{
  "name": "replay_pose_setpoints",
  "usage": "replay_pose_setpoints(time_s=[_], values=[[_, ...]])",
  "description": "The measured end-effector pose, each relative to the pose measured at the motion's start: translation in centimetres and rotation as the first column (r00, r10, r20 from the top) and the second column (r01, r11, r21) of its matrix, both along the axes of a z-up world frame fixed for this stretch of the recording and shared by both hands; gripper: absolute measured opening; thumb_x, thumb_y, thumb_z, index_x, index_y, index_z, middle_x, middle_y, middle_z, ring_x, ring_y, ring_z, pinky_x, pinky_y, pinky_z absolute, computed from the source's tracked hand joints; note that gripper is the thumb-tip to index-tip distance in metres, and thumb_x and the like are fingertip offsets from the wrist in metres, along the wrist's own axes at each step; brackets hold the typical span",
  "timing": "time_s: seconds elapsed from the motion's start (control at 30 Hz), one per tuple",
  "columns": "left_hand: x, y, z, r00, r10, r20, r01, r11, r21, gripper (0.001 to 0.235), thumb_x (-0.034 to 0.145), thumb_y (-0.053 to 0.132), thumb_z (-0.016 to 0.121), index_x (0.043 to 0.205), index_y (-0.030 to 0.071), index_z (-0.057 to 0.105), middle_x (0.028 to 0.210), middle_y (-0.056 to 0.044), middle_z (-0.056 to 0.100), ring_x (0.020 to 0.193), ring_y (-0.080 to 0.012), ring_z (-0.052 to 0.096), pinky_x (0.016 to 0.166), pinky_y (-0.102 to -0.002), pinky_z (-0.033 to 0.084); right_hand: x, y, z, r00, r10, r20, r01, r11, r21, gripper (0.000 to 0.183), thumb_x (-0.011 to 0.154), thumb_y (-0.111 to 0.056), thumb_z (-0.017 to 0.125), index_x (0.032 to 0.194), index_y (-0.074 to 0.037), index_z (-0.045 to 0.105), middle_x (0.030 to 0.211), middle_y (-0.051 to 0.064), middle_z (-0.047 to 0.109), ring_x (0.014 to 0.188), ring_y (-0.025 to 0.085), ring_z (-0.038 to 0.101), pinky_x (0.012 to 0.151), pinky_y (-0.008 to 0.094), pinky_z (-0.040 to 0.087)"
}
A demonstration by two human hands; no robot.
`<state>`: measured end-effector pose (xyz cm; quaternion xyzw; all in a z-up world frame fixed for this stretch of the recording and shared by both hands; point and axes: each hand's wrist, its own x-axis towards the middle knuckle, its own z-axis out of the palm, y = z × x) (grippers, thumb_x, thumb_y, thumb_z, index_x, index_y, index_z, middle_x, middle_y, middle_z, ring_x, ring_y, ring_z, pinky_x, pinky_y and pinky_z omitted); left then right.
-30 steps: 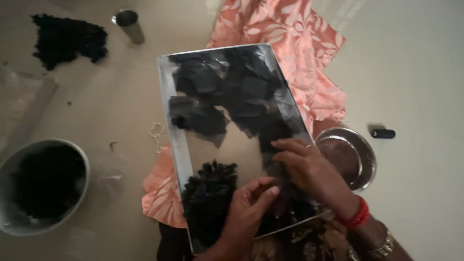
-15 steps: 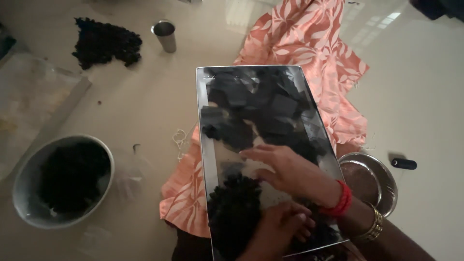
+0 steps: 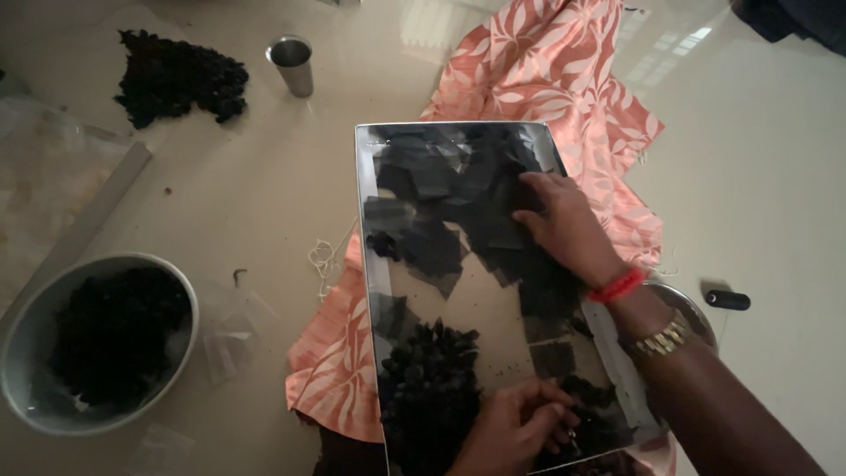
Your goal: The person folds small squares of black fabric and places them into a metal tray.
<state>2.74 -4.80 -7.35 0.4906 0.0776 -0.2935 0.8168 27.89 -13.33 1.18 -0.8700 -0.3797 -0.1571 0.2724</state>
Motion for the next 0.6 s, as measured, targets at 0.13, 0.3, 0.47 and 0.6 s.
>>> replay_pose_setpoints(time_s=[0.13,0.3,0.47,0.6], values=[[-0.3,-0.1,-0.5,0.996,0.062,0.058,-0.061,0.998,-0.022,0.020,0.104,0.013,0.059,0.115,-0.002,0.066,0.097,-0.007,0.073,0.082,-0.0125,0.067,0.069,-0.027,0.055,0.3,0.6,-0.4,0.985,-0.010,-0.172,0.011,1.000,0.002,0.048,0.079,-0.006,0.079,0.124,0.001,0.063,0.108,0.022,0.071,0.096,0.042,0.068,0.083,0.045,0.055],[0.1,0.6,1.8,0.992,0.100,-0.075,-0.099,0.995,0.021,0.020,0.103,0.016,0.059,0.112,0.000,0.068,0.095,-0.009,0.074,0.082,-0.0167,0.069,0.071,-0.030,0.057,-2.8,-0.5,3.1,0.889,-0.226,-0.398,0.257,0.966,0.026,0.022,0.093,-0.008,0.073,0.113,0.001,0.073,0.096,0.014,0.075,0.075,0.023,0.070,0.072,0.032,0.055],[0.8,1.3,3.1,0.932,0.295,-0.213,-0.325,0.938,-0.121,0.025,0.102,0.020,0.060,0.118,0.002,0.065,0.106,-0.010,0.074,0.092,-0.0178,0.070,0.079,-0.032,0.058,-8.5,-3.5,7.3,0.758,-0.113,-0.642,0.366,0.889,0.275,0.014,0.097,-0.009,0.070,0.107,0.000,0.075,0.091,0.005,0.074,0.085,0.008,0.064,0.078,0.025,0.053],[1.1,2.0,5.5,0.896,0.398,-0.197,-0.419,0.905,-0.074,0.032,0.101,0.022,0.063,0.124,0.000,0.064,0.105,-0.019,0.072,0.089,-0.0218,0.068,0.080,-0.033,0.056,-13.5,-4.4,8.9,0.600,-0.162,-0.784,0.520,0.823,0.229,0.015,0.096,-0.008,0.069,0.099,0.002,0.078,0.091,0.004,0.078,0.087,0.009,0.068,0.082,0.025,0.054]])
